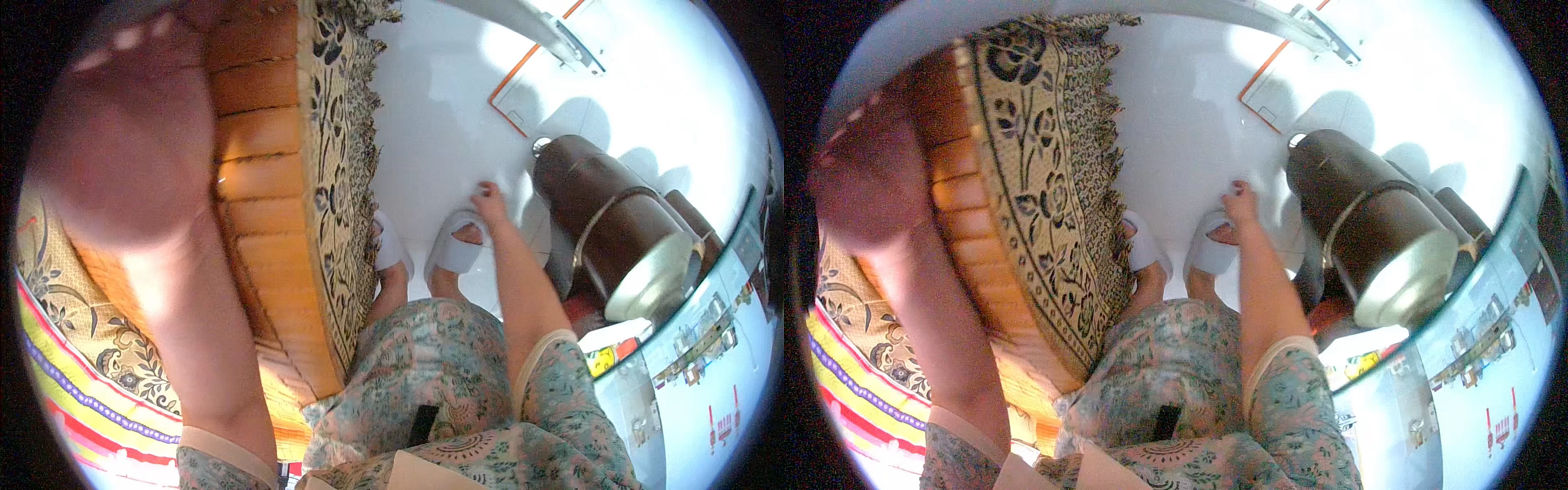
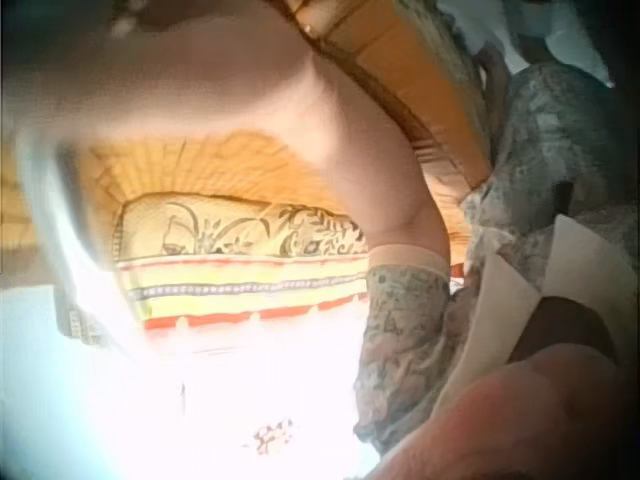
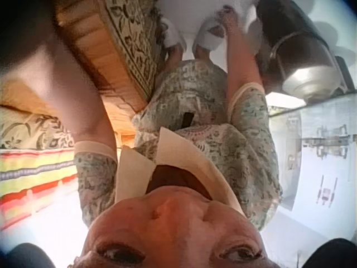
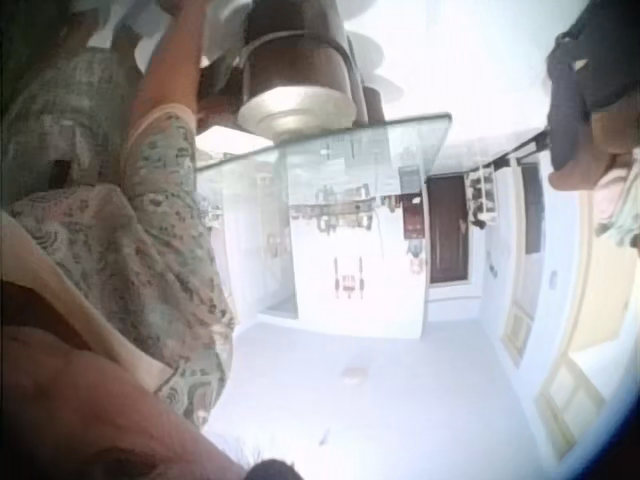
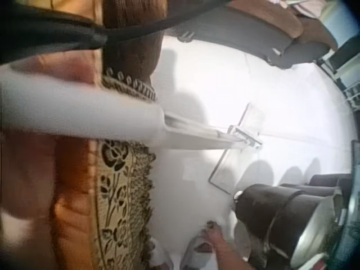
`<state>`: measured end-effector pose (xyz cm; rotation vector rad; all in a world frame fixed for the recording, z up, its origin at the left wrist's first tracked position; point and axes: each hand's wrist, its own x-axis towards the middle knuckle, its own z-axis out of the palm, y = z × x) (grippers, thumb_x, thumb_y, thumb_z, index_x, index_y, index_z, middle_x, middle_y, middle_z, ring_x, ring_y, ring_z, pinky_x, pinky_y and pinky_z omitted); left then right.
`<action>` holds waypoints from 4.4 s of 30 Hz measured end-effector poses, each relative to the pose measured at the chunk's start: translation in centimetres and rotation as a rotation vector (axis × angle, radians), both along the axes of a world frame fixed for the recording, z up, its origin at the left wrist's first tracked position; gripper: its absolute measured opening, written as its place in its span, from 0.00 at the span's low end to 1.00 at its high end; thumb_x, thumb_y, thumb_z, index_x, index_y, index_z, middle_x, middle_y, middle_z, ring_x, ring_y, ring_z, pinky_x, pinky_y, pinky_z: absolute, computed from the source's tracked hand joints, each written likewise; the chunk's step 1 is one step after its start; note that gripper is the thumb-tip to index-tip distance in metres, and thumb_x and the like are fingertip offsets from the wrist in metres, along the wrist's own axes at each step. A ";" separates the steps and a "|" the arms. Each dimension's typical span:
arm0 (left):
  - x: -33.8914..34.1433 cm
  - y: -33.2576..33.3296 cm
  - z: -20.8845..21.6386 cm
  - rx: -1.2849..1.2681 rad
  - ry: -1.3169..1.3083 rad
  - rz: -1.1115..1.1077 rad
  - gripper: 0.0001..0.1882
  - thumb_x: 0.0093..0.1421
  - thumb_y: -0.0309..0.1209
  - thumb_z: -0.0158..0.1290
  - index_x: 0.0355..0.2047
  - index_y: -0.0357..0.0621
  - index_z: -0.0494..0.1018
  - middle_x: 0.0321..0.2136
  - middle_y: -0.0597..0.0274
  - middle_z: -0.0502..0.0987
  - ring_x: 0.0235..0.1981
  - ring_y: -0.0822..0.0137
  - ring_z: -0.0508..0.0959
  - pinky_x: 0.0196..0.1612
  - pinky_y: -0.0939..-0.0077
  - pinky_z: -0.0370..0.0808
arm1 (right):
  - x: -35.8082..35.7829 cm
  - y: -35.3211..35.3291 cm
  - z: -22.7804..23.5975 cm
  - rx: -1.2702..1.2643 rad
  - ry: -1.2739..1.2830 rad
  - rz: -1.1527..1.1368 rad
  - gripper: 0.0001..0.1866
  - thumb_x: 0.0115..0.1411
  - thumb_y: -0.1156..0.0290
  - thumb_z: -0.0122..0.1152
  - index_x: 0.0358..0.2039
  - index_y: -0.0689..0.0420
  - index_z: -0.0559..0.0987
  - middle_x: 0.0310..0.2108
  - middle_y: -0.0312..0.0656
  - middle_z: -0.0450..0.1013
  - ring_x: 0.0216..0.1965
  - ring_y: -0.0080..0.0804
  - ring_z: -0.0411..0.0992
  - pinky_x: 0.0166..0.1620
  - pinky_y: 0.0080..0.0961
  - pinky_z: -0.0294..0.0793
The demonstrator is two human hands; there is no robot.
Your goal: The person mops the tiled floor in a living room and bathroom using a flat mop. They move the mop back and forth across the floor, navigating around furniture and appliances. The person briefly enters the bathroom to rinse the mop head in a bucket of water before returning to the living room to continue cleaning.
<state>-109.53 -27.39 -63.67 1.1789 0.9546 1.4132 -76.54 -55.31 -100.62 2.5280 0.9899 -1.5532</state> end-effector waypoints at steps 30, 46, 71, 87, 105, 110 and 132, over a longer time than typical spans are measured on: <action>-10.6 -17.6 52.5 0.140 0.082 0.277 0.13 0.46 0.28 0.58 0.21 0.51 0.61 0.12 0.72 0.67 0.18 0.75 0.71 0.38 0.70 0.72 | -13.9 20.9 57.0 0.947 0.189 0.533 0.05 0.48 0.74 0.61 0.23 0.56 0.72 0.23 0.39 0.70 0.31 0.43 0.67 0.42 0.35 0.64; -13.6 -26.3 63.0 -0.052 0.352 0.235 0.12 0.51 0.31 0.52 0.29 0.43 0.59 0.15 0.65 0.64 0.21 0.68 0.68 0.44 0.65 0.73 | -21.7 9.5 62.4 0.773 0.446 0.513 0.08 0.43 0.80 0.62 0.23 0.55 0.74 0.27 0.40 0.71 0.35 0.44 0.67 0.47 0.41 0.62; -13.3 -27.1 68.0 0.366 0.284 0.186 0.19 0.47 0.39 0.57 0.27 0.51 0.56 0.20 0.67 0.67 0.24 0.68 0.72 0.34 0.74 0.71 | -15.8 14.9 68.9 0.822 0.275 0.544 0.05 0.48 0.77 0.60 0.26 0.54 0.73 0.28 0.39 0.70 0.37 0.39 0.68 0.39 0.36 0.68; -4.9 -20.9 52.6 -0.190 0.024 0.008 0.11 0.55 0.26 0.53 0.38 0.38 0.66 0.41 0.45 0.74 0.50 0.50 0.71 0.58 0.51 0.59 | -10.4 17.1 65.3 0.597 -0.115 0.625 0.33 0.48 0.64 0.64 0.53 0.60 0.63 0.58 0.49 0.57 0.62 0.44 0.51 0.61 0.33 0.56; -9.4 -28.4 71.3 0.232 0.659 -0.141 0.13 0.49 0.35 0.56 0.17 0.37 0.71 0.17 0.54 0.76 0.24 0.60 0.80 0.37 0.63 0.79 | -19.4 9.1 75.8 0.532 0.470 0.825 0.16 0.56 0.65 0.57 0.42 0.56 0.68 0.44 0.42 0.68 0.48 0.40 0.66 0.47 0.37 0.68; -6.5 -30.8 73.5 0.176 0.634 -0.150 0.14 0.48 0.35 0.56 0.15 0.38 0.69 0.16 0.53 0.75 0.22 0.61 0.79 0.35 0.63 0.79 | -16.4 3.5 75.6 0.753 0.463 0.799 0.14 0.56 0.66 0.57 0.40 0.57 0.69 0.40 0.43 0.70 0.46 0.41 0.68 0.44 0.39 0.69; 3.9 -37.2 73.5 0.514 -0.137 -0.301 0.13 0.56 0.32 0.54 0.23 0.46 0.59 0.11 0.69 0.68 0.11 0.74 0.73 0.20 0.79 0.76 | -9.4 -5.4 75.7 0.749 0.556 0.704 0.09 0.49 0.75 0.58 0.33 0.60 0.72 0.33 0.46 0.70 0.39 0.46 0.68 0.41 0.38 0.67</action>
